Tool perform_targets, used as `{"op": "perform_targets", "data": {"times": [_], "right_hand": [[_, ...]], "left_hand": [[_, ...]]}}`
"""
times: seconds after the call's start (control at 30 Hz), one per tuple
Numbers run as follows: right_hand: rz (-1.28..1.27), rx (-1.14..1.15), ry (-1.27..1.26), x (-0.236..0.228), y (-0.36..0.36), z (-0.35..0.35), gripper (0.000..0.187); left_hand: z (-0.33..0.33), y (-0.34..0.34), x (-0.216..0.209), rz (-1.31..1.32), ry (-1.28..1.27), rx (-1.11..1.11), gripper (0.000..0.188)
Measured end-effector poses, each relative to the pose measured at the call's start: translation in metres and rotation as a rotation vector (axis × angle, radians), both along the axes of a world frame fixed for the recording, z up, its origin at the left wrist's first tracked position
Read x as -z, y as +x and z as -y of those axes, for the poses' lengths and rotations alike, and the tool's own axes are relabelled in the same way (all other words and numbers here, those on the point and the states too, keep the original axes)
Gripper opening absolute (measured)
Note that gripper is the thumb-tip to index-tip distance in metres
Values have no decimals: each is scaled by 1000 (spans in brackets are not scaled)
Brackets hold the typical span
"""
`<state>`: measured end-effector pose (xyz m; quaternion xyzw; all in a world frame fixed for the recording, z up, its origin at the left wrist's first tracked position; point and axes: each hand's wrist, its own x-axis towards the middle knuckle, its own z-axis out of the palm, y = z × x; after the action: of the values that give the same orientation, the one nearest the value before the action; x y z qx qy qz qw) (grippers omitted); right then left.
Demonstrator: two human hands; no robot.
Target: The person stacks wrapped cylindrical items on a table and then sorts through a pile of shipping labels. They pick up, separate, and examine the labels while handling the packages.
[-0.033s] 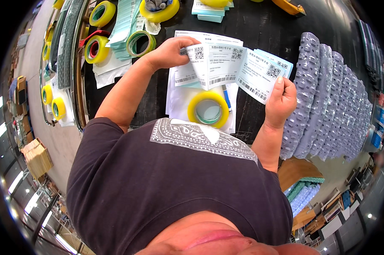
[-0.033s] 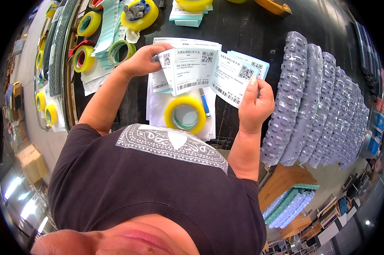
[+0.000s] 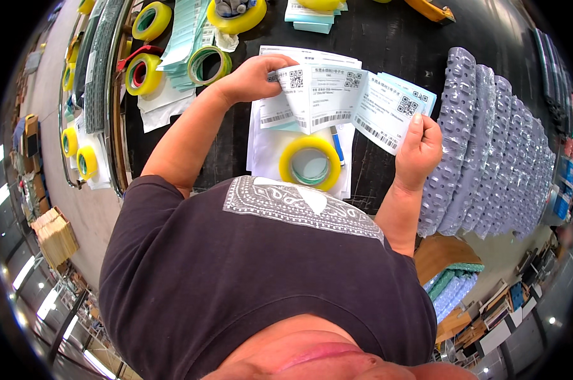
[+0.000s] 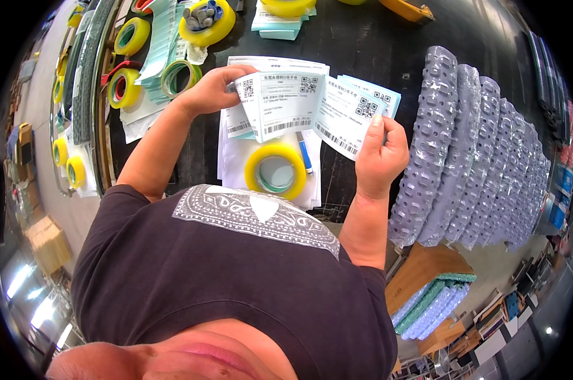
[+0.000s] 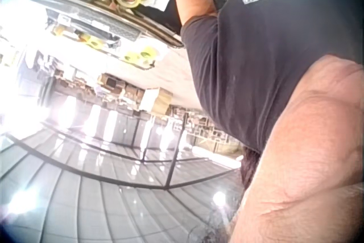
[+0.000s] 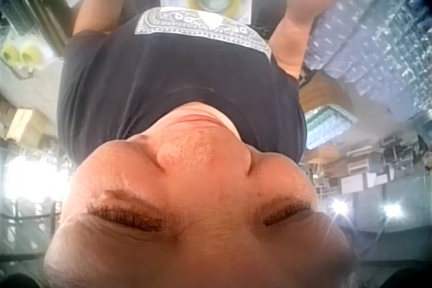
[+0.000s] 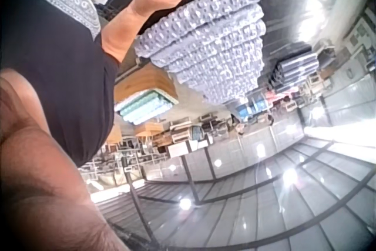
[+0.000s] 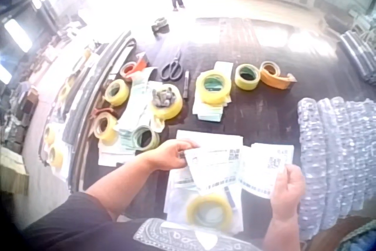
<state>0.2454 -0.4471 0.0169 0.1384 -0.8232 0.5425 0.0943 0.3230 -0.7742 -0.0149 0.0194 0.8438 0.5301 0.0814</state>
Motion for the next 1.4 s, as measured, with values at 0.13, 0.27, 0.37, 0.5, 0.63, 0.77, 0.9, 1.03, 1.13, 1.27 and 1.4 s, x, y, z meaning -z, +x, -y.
{"op": "perform_targets", "data": {"times": [0.13, 0.27, 0.37, 0.5, 0.63, 0.77, 0.9, 1.03, 1.13, 1.27, 1.4], "right_hand": [[66, -24, -72, -1, 1, -2, 20], [59, 0, -66, 2, 0, -2, 18], [-71, 28, 104, -3, 1, -1, 14], [-555, 49, 546, -3, -3, 6, 8], [-682, -7, 687, 5, -6, 15, 15], [-601, -170, 777, 16, 0, 19, 68], [-100, -345, 486, 20, 23, 30, 66], [-146, -404, 542, 27, -1, 35, 44], [-271, -533, 466, 33, -39, 45, 41], [162, -879, 282, 54, -80, 46, 39], [103, -932, 312, 52, -89, 46, 23]], "left_hand": [[-1, -1, -3, 9, 47, 9, 33], [3, -4, -7, -128, 110, 90, 35], [-3, -12, -23, -222, 142, 204, 37], [-37, -29, -39, -282, -76, 255, 48], [-75, -52, -39, -121, -271, 250, 39], [-83, -71, -23, 127, -241, 144, 31], [-81, -77, -13, 195, -287, 110, 34], [-76, -69, -12, 252, -315, 95, 39], [-78, -69, -10, 286, -344, 120, 36], [-86, -72, -18, 310, -330, 125, 32], [-82, -78, -26, 344, -378, 142, 31]]}}
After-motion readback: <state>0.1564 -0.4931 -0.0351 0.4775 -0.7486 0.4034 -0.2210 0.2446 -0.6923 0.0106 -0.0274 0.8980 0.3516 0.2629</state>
